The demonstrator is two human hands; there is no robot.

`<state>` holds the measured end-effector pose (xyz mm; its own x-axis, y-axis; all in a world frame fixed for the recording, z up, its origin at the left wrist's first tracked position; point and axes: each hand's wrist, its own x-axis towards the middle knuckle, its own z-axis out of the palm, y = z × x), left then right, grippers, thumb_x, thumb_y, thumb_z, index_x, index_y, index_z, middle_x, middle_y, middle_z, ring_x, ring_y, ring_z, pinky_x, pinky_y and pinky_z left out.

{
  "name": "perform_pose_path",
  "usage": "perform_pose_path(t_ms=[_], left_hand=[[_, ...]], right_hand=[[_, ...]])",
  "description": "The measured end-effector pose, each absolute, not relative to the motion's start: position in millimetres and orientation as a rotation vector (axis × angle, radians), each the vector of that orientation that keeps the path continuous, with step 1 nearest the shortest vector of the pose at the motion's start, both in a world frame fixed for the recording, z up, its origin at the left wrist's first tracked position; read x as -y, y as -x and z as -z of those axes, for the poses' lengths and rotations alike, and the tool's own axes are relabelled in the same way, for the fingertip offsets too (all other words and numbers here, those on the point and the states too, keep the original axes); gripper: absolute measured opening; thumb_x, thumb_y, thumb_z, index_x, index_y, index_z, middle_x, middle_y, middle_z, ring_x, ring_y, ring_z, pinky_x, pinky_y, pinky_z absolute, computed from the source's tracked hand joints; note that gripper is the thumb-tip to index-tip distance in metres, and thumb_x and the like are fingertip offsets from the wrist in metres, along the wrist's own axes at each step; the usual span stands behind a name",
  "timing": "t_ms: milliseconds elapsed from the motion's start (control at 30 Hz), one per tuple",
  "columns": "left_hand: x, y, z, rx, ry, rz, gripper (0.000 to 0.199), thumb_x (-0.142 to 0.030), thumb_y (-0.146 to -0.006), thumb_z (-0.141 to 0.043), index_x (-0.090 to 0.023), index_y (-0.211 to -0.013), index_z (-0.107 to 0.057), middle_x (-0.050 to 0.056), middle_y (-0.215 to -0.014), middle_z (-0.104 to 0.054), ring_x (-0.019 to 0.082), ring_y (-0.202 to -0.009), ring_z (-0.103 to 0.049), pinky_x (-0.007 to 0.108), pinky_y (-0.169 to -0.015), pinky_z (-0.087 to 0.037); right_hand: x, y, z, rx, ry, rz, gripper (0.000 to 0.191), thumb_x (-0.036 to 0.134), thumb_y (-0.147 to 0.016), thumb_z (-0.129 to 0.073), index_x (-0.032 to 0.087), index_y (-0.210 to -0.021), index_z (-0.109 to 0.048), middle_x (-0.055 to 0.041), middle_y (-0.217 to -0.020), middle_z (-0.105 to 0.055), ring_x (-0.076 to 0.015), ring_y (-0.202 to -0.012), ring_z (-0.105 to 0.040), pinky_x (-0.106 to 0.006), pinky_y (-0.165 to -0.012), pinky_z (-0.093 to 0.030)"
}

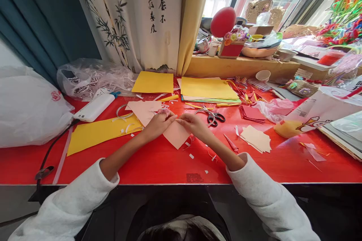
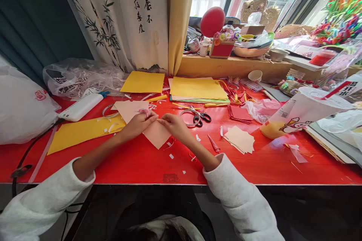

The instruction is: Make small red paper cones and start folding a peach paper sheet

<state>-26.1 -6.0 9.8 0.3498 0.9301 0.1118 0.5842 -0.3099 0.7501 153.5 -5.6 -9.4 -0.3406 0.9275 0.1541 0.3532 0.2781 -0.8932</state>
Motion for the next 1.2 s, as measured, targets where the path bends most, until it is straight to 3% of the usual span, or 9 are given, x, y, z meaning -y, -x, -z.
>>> perform_pose_path(t_ms=[100,533,667,1200], left_hand=[[4,28,-8,-1.215,-1.938,-0.773,0.039,-0.054,-0.088,-0.045,-0.018,-0.094,-0.058,0.004,-0.096,-0.062,0.019,-0.092,-0.056,0.030,-0.082,-0.042],[-3,32,0,-1.101,-1.869,-0.798,0.031,-0.044,-0.084,-0.053,-0.015,-0.090,-0.062,0.004,-0.088,-0.062,0.017,-0.084,-0.055,0.029,-0.075,-0.042],[-6,33,6,-1.080,-1.844,-0.787,0.032,-0.046,-0.081,-0.058,-0.015,-0.089,-0.062,0.004,-0.088,-0.061,0.017,-0.084,-0.055,0.029,-0.074,-0.043],[-8,32,8,-1.065,-1.751,-0.786,0.030,-0.042,-0.079,-0.061,-0.016,-0.094,-0.065,0.004,-0.085,-0.063,0.017,-0.082,-0.057,0.029,-0.073,-0.044]], right_hand=[[5,-154,8,1.837,1.168,-1.049,0.032,0.047,-0.083,-0.052,0.017,-0.072,-0.055,-0.0003,-0.067,-0.050,-0.0120,-0.063,-0.042,-0.025,-0.054,-0.030],[9,-155,5,1.588,1.206,-1.400,0.041,0.056,-0.076,-0.058,0.017,-0.069,-0.051,0.0025,-0.063,-0.044,-0.0099,-0.057,-0.038,-0.025,-0.053,-0.026],[9,-155,6,1.584,1.228,-1.431,0.041,0.057,-0.075,-0.059,0.016,-0.074,-0.055,-0.0001,-0.068,-0.051,-0.0113,-0.060,-0.044,-0.025,-0.054,-0.028],[7,-154,9,1.753,1.233,-1.146,0.034,0.048,-0.082,-0.051,0.017,-0.072,-0.054,0.0006,-0.068,-0.048,-0.0116,-0.063,-0.042,-0.025,-0.055,-0.029]])
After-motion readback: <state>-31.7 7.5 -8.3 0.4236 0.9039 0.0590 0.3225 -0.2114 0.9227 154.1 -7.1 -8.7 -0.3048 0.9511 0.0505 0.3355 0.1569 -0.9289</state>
